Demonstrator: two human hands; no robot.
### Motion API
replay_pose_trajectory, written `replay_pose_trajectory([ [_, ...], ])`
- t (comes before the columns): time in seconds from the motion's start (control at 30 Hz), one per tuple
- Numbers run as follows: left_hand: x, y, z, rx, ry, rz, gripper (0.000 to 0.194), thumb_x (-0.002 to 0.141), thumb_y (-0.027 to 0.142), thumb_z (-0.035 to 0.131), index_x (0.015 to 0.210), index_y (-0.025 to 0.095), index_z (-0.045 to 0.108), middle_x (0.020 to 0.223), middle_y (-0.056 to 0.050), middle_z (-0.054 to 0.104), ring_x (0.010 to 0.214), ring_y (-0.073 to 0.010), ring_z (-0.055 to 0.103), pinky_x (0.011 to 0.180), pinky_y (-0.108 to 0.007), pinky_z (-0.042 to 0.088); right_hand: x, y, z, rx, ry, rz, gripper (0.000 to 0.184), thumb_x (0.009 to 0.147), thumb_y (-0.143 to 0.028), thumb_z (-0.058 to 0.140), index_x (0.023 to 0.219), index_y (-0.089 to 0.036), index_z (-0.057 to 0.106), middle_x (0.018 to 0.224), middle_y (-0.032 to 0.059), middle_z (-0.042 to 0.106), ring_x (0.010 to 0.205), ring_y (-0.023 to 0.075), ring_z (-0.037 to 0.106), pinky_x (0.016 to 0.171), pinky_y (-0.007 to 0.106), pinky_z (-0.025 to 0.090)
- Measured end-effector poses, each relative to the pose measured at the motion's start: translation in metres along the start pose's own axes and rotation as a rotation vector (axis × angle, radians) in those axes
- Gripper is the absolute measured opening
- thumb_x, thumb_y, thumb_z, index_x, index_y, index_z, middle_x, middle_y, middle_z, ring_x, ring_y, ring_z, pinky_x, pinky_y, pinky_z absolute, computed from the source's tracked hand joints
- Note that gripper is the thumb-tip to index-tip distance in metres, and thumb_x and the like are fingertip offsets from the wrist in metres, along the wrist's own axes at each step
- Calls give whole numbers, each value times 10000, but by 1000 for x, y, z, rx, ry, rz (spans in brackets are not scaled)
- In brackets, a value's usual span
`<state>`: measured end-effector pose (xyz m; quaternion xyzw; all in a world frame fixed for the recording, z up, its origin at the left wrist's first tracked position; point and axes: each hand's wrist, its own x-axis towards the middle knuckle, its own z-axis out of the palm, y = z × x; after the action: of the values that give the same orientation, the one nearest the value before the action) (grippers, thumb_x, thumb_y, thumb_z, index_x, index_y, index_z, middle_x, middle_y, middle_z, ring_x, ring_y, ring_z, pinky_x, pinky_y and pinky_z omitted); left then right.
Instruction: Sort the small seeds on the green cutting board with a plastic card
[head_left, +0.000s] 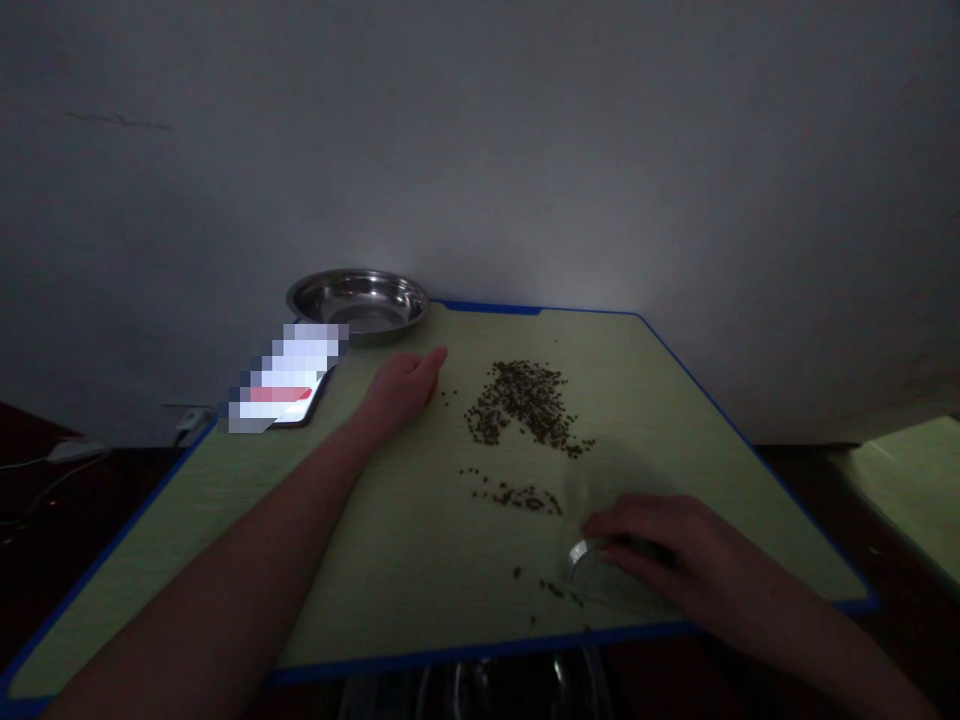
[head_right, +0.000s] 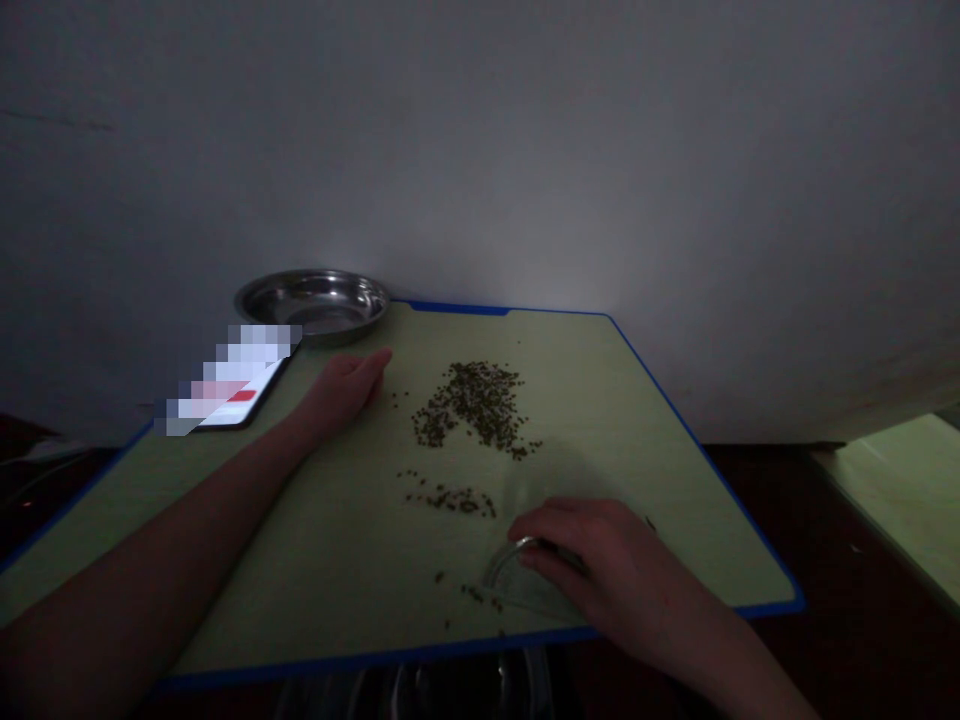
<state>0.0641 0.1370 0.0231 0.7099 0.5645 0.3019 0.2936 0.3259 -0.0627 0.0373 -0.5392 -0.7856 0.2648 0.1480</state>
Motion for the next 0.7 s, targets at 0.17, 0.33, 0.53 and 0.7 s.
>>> replay_pose_trajectory([
  [0.17,-1,1,-1,4,-7,12,596,863,538,364,363,216,393,336,35,360,396,-127,398,539,-297,337,2,0,3,-21,9,-13,197,929,-336,521,1039,-276,673,951,10,712,851,155,659,752,290,503],
  [0.33,-1,1,-1,18,5,1,588,861,533,364,368,216,401,336,38,364,398,-130,404,538,-295,336,7,-3,6,-22,15,-45,182,925,-321,536,1044,-289,670,954,-10,711,850,139,659,753,270,499],
  [0.53,-1,1,0,17,7,17,581,857,521,372,363,216,395,337,36,366,392,-128,401,540,-292,339,8,-7,8,-38,26,-44,186,924,-297,536,1050,-290,672,956,-3,713,843,151,661,750,280,500],
  [0.7,-2,1,0,20,5,23,586,862,517,369,359,216,396,333,31,363,402,-134,404,543,-290,342,10,-10,8,-39,33,-41,188,924,-293,536,1054,-304,671,938,-14,713,820,146,659,729,273,499],
])
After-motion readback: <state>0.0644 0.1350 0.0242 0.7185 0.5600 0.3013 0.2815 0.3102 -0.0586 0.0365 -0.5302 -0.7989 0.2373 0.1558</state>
